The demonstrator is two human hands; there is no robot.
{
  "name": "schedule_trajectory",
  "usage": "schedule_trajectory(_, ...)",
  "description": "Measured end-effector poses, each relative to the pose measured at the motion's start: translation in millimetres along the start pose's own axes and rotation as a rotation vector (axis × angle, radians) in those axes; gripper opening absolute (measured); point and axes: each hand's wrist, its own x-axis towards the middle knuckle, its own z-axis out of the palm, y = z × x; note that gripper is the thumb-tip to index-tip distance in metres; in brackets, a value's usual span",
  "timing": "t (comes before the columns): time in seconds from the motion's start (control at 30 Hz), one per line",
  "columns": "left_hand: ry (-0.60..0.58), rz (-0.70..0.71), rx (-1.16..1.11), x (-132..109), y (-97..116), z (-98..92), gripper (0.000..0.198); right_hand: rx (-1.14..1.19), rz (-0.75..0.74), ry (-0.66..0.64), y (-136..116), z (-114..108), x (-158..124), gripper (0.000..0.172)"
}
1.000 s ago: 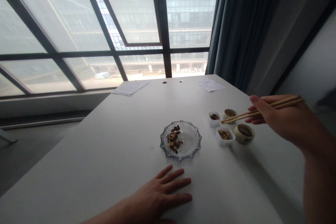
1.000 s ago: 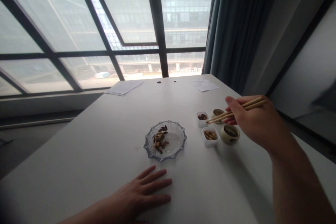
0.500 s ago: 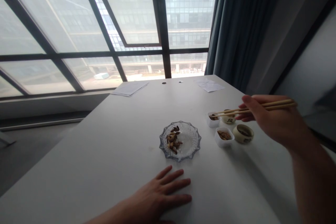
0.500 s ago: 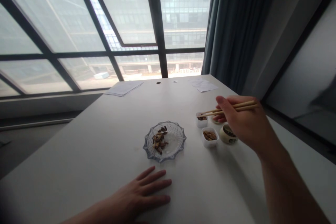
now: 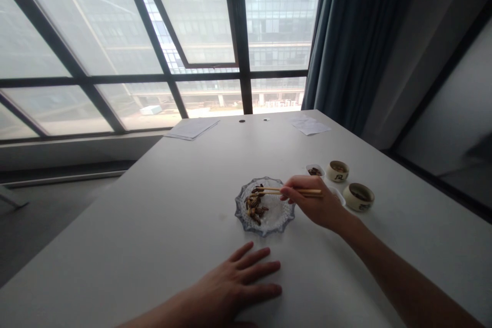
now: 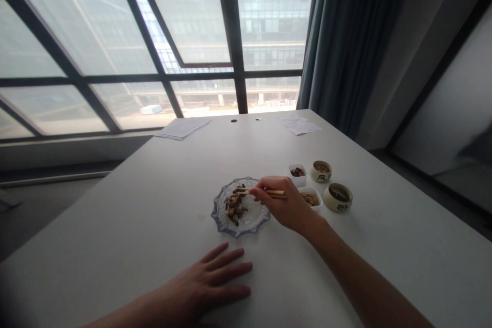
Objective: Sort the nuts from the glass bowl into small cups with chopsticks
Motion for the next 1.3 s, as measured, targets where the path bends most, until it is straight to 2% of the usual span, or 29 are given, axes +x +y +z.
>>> schedule_trajectory(0.23,0.024,0.022,-0.003,0.0,-0.6,0.9,0.070,0.002,-0.006,-0.029,12.9,13.8,0.4,0.041)
schedule_trajectory(0.47,0.015,0.006,0.016,-0.1,1.2,-1.5,0.071,0.018,-0.015,-0.059,14.1,18.3,0.3,0.043)
schedule_trajectory(0.7,-0.004,0.000,0.023,0.4,3.2,-3.6,0.069,0.018,0.029,-0.025,22.7,25.1,-1.2,0.048)
schedule_trajectory(0.83,-0.010,-0.005,0.033,0.1,1.7,-1.4,0.070,0.069,0.093,0.047,21.7,24.6,-1.6,0.051)
schedule_trajectory(0.93,-0.023,-0.003,0.048,0.1,0.2,0.2,0.072,0.096,0.127,0.084,12.2,11.0,-1.0,0.051)
schedule_trajectory(1.03,-0.030,-0.012,0.055,0.2,-0.7,0.8,0.076,0.091,0.110,0.145,-2.3,-16.8,-2.2,0.050)
schedule_trajectory(1.17,-0.015,-0.013,0.039,-0.1,0.3,-0.6,0.076,0.011,0.197,0.395,-24.9,-62.2,-11.2,0.046)
schedule_trajectory(1.3,-0.010,-0.008,0.039,-0.7,1.7,-2.3,0.073,-0.136,0.336,0.578,-46.8,-95.3,-24.7,0.030)
